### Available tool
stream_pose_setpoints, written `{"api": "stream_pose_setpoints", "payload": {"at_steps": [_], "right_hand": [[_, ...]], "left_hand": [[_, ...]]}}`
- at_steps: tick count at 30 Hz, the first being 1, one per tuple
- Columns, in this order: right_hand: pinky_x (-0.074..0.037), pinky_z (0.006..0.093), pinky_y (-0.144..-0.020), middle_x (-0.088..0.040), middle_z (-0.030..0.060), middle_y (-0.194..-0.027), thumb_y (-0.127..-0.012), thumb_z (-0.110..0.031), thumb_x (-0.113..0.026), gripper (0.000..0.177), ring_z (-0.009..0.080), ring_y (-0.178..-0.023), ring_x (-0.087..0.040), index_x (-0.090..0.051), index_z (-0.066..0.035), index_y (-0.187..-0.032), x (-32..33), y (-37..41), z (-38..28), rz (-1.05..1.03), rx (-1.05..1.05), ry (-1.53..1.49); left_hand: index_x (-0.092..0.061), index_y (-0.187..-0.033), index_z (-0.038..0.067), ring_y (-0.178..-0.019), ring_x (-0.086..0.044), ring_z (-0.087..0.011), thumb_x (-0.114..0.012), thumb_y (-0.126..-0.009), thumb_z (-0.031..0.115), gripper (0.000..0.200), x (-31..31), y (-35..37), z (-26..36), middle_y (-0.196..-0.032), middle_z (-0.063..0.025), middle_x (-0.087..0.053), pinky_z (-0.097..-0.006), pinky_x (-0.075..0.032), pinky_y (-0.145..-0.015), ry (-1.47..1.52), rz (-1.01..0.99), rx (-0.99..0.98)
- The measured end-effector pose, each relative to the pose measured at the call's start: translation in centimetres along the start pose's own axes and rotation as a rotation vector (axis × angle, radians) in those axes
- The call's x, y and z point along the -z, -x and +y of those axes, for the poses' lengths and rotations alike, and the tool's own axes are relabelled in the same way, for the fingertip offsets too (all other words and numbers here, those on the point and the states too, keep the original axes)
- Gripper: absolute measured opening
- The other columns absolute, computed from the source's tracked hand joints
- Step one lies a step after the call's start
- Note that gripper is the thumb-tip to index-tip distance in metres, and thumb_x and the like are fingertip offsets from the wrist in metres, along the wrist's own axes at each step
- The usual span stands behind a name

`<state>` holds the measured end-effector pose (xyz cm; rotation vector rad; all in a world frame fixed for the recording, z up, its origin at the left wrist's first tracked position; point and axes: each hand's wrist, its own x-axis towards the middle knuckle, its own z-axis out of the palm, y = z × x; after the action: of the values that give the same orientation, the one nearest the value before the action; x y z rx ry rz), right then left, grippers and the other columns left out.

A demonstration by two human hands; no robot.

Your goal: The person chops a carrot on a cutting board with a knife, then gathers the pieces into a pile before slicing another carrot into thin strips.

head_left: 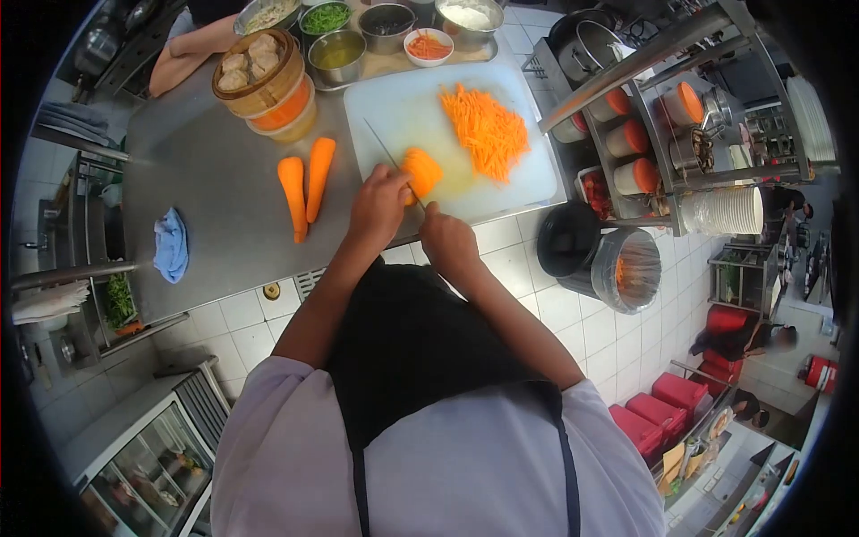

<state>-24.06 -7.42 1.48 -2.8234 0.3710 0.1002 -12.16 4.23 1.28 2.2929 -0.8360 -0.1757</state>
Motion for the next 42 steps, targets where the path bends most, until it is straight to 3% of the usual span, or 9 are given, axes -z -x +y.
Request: {"api": "stream_pose_setpoints", "payload": {"at_steps": [6, 9, 15, 24, 27, 39, 42], "right_hand": [[-0.058, 0.0483, -0.057, -0.070, 0.0197, -0.072, -0.092, -0.010, -0.060, 0.011, 0.0382, -0.066, -0.073, -0.054, -0.002, -0.096, 0.0, 3.6, 1.3, -0.012, -0.026, -0.079], [-0.055, 0.0561, -0.057, -0.067, 0.0247, -0.066, -0.094, -0.012, -0.057, 0.014, 0.0445, -0.062, -0.069, -0.050, 0.000, -0.094, 0.6, 6.0, 2.0, -0.065, -0.091, -0.131], [-0.055, 0.0540, -0.056, -0.067, 0.0240, -0.066, -0.092, -0.009, -0.058, 0.010, 0.0431, -0.061, -0.069, -0.052, 0.000, -0.091, 3.2, 7.5, 1.3, 0.051, -0.052, -0.196], [-0.056, 0.0535, -0.056, -0.067, 0.0250, -0.066, -0.093, -0.011, -0.059, 0.012, 0.0442, -0.061, -0.069, -0.052, -0.001, -0.090, 3.7, 8.1, 1.0, 0.002, -0.078, -0.171], [-0.056, 0.0528, -0.055, -0.067, 0.0245, -0.066, -0.093, -0.011, -0.059, 0.012, 0.0436, -0.060, -0.069, -0.052, -0.001, -0.090, 3.9, 8.1, 0.8, -0.007, -0.085, -0.159], [-0.059, 0.0483, -0.058, -0.070, 0.0217, -0.070, -0.091, -0.008, -0.060, 0.012, 0.0399, -0.066, -0.073, -0.052, 0.000, -0.096, 2.7, 4.8, 0.1, -0.092, -0.062, -0.059], [-0.060, 0.0460, -0.059, -0.071, 0.0193, -0.071, -0.092, -0.008, -0.061, 0.012, 0.0373, -0.067, -0.074, -0.053, -0.001, -0.098, 1.5, 2.4, -0.1, -0.068, -0.026, 0.004]], "left_hand": [[-0.072, -0.124, 0.012, -0.100, -0.068, -0.0354, -0.068, -0.093, 0.009, 0.031, 0.2, -0.1, 0.0, -0.111, -0.0152, -0.063, -0.0447, -0.056, -0.087, 0.001, -0.044, -0.004], [-0.070, -0.129, 0.013, -0.095, -0.070, -0.0321, -0.070, -0.093, 0.007, 0.036, -0.4, 0.0, -0.5, -0.109, -0.0141, -0.065, -0.0432, -0.057, -0.084, -0.001, 0.019, -0.020], [-0.066, -0.119, 0.004, -0.080, -0.072, -0.0206, -0.077, -0.088, 0.003, 0.033, -1.9, 0.6, -1.0, -0.098, -0.0098, -0.071, -0.0352, -0.057, -0.073, 0.424, 0.211, 0.233], [-0.071, -0.090, 0.001, -0.079, -0.072, -0.0188, -0.079, -0.087, 0.005, 0.010, -2.8, 1.1, -1.8, -0.093, -0.0093, -0.070, -0.0327, -0.056, -0.073, 0.386, 0.291, 0.111], [-0.069, -0.090, 0.001, -0.077, -0.071, -0.0235, -0.080, -0.085, 0.004, 0.012, -2.7, 1.1, -1.7, -0.091, -0.0113, -0.069, -0.0356, -0.056, -0.072, 0.437, 0.299, 0.117], [-0.071, -0.092, 0.001, -0.082, -0.071, -0.0194, -0.079, -0.086, 0.003, 0.010, -2.2, 0.9, -1.7, -0.095, -0.0090, -0.070, -0.0329, -0.056, -0.074, 0.438, 0.254, 0.127], [-0.070, -0.092, 0.002, -0.079, -0.072, -0.0247, -0.080, -0.083, 0.003, 0.014, -2.2, 0.9, -1.7, -0.094, -0.0111, -0.070, -0.0353, -0.057, -0.071, 0.419, 0.274, 0.111]]}}
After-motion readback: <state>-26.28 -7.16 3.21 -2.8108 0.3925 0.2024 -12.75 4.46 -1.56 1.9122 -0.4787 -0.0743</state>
